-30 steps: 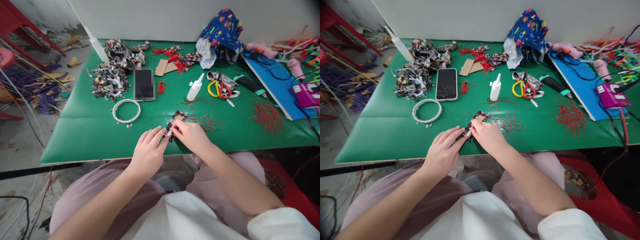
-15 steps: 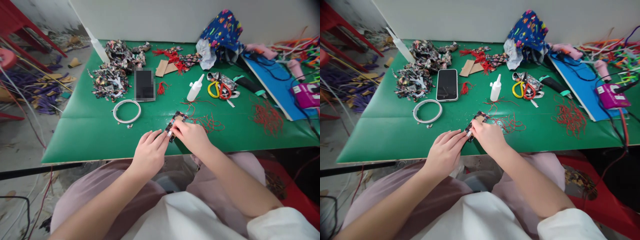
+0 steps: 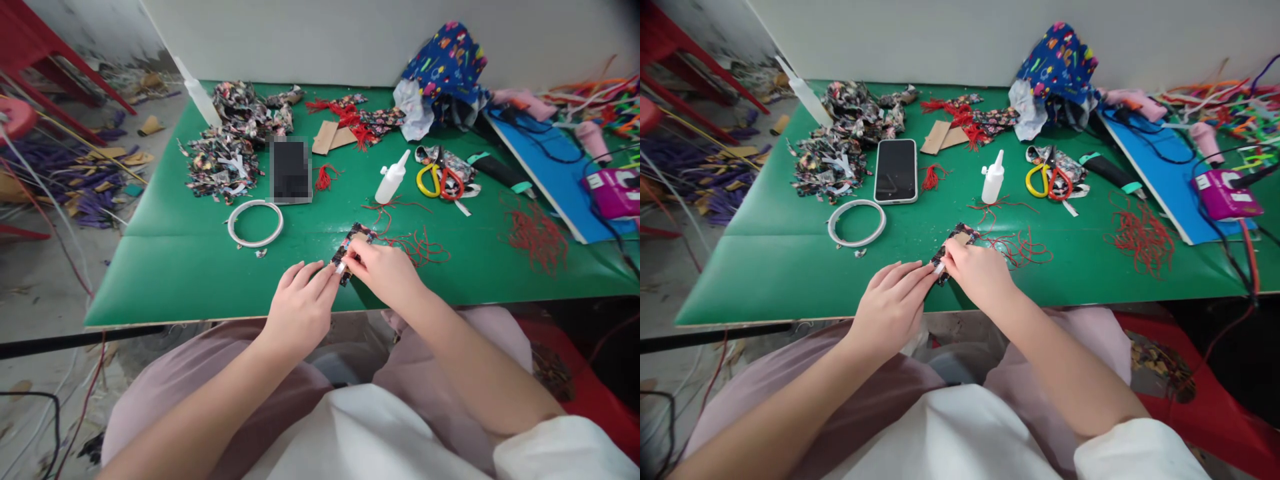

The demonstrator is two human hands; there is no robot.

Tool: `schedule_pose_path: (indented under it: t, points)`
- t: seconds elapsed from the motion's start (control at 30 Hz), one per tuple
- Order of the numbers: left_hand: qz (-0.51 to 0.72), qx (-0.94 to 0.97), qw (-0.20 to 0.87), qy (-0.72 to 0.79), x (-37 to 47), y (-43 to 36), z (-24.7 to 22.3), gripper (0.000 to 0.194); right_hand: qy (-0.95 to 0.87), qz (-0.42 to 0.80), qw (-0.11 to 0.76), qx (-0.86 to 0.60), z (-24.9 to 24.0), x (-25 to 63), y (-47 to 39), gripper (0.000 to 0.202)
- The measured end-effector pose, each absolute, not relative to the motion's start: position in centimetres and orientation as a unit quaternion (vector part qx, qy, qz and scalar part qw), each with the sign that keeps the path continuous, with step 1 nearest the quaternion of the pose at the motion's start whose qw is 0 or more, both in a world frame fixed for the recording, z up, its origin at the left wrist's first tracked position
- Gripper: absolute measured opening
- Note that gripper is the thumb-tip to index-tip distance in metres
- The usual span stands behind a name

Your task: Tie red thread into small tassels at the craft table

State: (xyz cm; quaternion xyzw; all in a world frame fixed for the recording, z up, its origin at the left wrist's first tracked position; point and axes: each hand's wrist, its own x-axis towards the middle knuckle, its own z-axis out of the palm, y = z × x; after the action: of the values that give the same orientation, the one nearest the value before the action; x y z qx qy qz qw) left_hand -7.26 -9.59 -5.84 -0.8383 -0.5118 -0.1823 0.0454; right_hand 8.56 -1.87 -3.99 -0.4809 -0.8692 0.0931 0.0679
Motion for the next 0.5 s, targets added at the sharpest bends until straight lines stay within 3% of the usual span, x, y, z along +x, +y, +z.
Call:
schedule_pose_path:
  t: [0.5]
  points:
    - [-0.184,-0.836,0.036,-0.516,-7.1,-9.4,-5.4,0.031,-0.824,0.130,0.103,-0.542,-4.4,9.4,-0.7,0.020]
